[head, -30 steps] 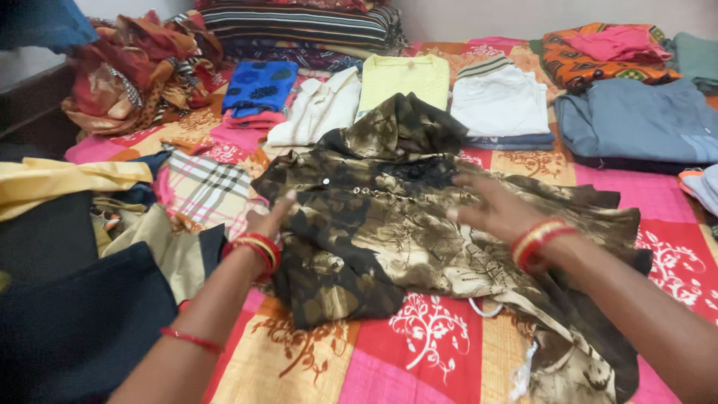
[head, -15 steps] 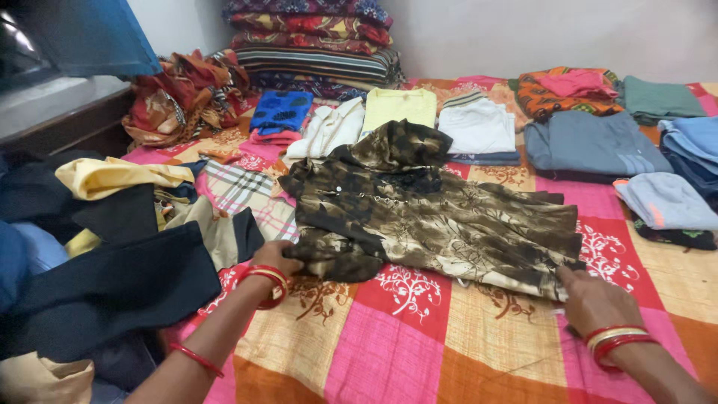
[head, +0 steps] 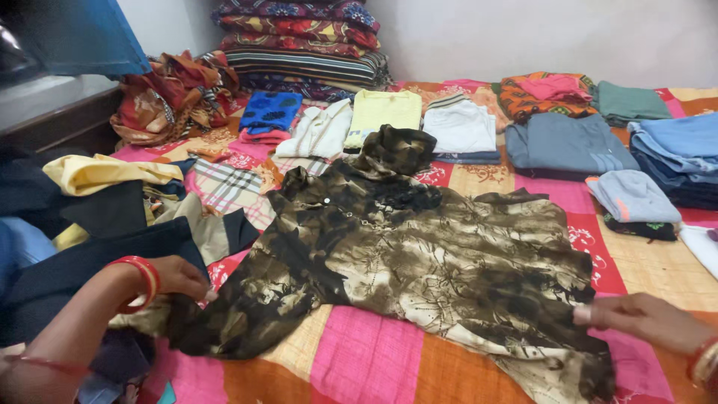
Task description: The person folds a patterned long-sleeved shirt, a pair of blue shorts, and a beige t-shirt on a bed. Each item is smoothed, folded into a compact rectangle, and placed in a growing stack of folded clothes.
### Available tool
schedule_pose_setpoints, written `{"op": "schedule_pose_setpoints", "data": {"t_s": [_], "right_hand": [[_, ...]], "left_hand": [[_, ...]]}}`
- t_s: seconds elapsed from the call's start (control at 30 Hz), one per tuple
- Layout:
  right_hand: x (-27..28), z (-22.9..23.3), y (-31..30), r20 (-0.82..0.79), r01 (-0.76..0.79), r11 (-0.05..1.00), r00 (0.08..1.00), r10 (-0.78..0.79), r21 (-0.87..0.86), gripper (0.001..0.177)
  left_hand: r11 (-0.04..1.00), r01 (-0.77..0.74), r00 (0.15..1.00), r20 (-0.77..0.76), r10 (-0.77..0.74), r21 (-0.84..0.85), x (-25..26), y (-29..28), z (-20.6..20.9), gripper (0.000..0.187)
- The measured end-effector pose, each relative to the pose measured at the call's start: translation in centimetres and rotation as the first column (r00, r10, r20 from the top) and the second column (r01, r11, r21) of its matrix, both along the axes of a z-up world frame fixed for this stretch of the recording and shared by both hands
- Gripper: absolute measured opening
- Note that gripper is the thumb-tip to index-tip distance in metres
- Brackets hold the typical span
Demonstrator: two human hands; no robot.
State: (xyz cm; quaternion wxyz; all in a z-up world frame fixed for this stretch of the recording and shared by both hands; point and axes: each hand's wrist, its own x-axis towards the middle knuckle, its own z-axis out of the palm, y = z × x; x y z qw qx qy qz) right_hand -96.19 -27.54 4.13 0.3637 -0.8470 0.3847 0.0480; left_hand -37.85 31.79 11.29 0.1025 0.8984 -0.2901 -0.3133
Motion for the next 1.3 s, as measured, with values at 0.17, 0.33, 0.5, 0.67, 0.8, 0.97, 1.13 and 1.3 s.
{"op": "schedule_pose_setpoints", "data": {"t_s": [0.17, 0.33, 0.5, 0.67, 0.8, 0.97, 1.13, 1.3], "right_hand": [[2.9, -2.0, -5.2, 0.194, 0.225, 0.97, 0.96, -0.203, -0.097, 0.058], [8.1, -5.7, -10.8, 0.264, 0.435, 0.898, 0.875, -0.406, -0.06, 0.083], [14.7, -9.5, -17.0, 0.302, 0.463, 0.838, 0.875, -0.379, -0.288, 0.114], [20.2, -9.3, -19.2, 0.205, 0.52, 0.805, 0.854, -0.479, -0.285, 0.116], [22.0, -9.1, -17.6, 0.193, 0.543, 0.839, 0.827, -0.529, -0.027, 0.093], [21.5, -9.4, -18.9, 0.013, 0.359, 0.916, 0.93, -0.368, 0.18, 0.071], [20.6, -10.4, -22.8, 0.364, 0.301, 0.883, 0.826, -0.43, 0.361, 0.07], [19.1, -10.5, -22.6, 0.372, 0.302, 0.901, 0.834, -0.408, 0.31, 0.066]], "left_hand": [[0.988, 0.067, 0.923, 0.384, -0.007, -0.142, 3.4, -9.8, -2.6, 0.063], [0.82, -0.015, 0.909, 0.334, 0.25, -0.572, 7.5, -19.5, -4.5, 0.049], [0.799, 0.052, 0.849, 0.447, 0.28, -0.599, 11.0, -28.8, -6.0, 0.064], [0.906, -0.216, 0.821, 0.435, 0.37, -0.363, 12.2, -35.6, -7.8, 0.121], [0.877, -0.325, 0.786, 0.415, 0.458, -0.353, 14.3, -38.2, -8.4, 0.154], [0.984, -0.124, 0.928, 0.335, 0.162, -0.132, 17.3, -36.4, -8.7, 0.093], [0.867, -0.175, 0.934, 0.201, 0.296, -0.467, 18.9, -35.8, -4.2, 0.051], [0.47, -0.524, 0.849, -0.394, 0.352, -0.71, 19.7, -40.5, 6.5, 0.027]]}}
